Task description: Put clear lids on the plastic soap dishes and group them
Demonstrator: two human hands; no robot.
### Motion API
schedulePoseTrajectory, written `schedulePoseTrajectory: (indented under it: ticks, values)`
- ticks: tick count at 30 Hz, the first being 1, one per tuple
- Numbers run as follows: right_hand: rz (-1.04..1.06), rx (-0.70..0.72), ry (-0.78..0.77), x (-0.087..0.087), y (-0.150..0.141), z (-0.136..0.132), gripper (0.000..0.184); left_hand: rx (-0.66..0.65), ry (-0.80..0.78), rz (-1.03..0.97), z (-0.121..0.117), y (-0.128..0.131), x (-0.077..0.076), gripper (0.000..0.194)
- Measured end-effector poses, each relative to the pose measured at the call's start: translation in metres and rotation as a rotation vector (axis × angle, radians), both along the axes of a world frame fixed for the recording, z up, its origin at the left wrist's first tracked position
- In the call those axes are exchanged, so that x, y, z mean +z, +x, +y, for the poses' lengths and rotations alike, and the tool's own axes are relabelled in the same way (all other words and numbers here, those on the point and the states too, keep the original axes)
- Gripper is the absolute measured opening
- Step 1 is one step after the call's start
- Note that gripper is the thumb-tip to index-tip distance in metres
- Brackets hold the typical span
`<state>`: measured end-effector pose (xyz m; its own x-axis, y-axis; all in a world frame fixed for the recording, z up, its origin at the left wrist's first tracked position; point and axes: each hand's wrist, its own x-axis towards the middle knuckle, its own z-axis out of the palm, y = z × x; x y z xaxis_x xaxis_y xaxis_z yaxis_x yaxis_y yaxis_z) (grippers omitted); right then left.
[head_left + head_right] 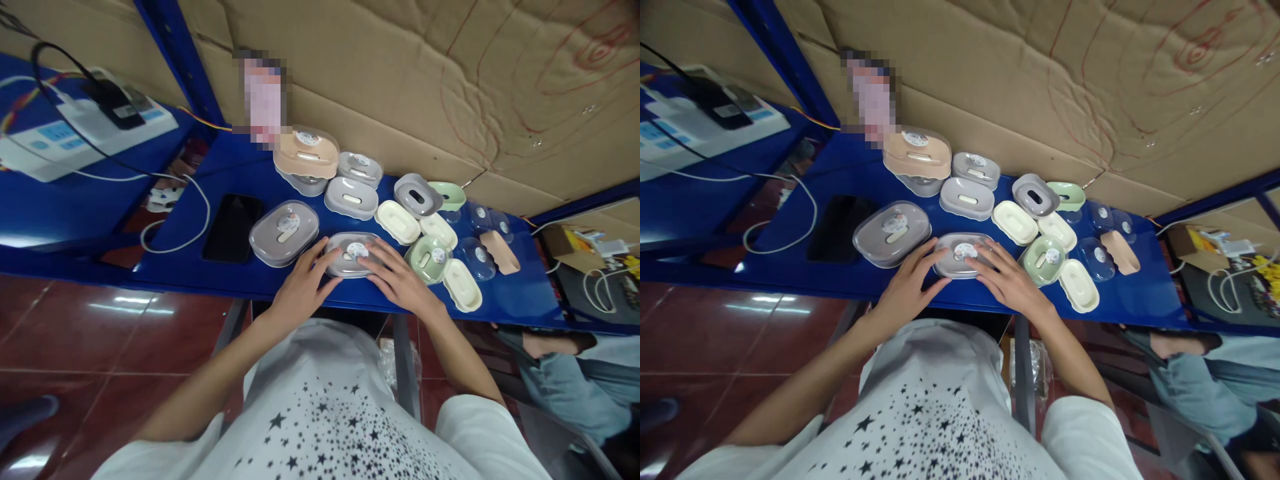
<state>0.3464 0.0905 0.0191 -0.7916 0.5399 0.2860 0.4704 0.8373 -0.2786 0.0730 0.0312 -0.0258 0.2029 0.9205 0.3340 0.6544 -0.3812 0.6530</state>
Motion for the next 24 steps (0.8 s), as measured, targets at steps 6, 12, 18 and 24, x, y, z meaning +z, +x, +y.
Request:
schedulePoseTrajectory:
  ticks: [6, 12, 18, 24]
  values:
    - [0.032, 0.015, -0.013, 0.001, -0.004, 0.003, 0.075, 0.024, -0.013, -0.033, 0.000, -0.001, -0.003, 0.051]
    - [0.072, -0.026, -0.017, -0.006, 0.005, 0.002, 0.074, -0.025, 0.000, 0.043, -0.001, 0.002, 0.001, 0.058]
    - [-0.024, -0.023, 0.046, -0.003, 0.002, 0.001, 0.084, 0.013, 0.041, 0.016, 0.000, 0.000, -0.002, 0.050]
    - [-0.037, -0.029, 0.025, -0.008, -0.001, 0.001, 0.084, 0.047, -0.003, 0.007, -0.001, 0.000, -0.005, 0.045]
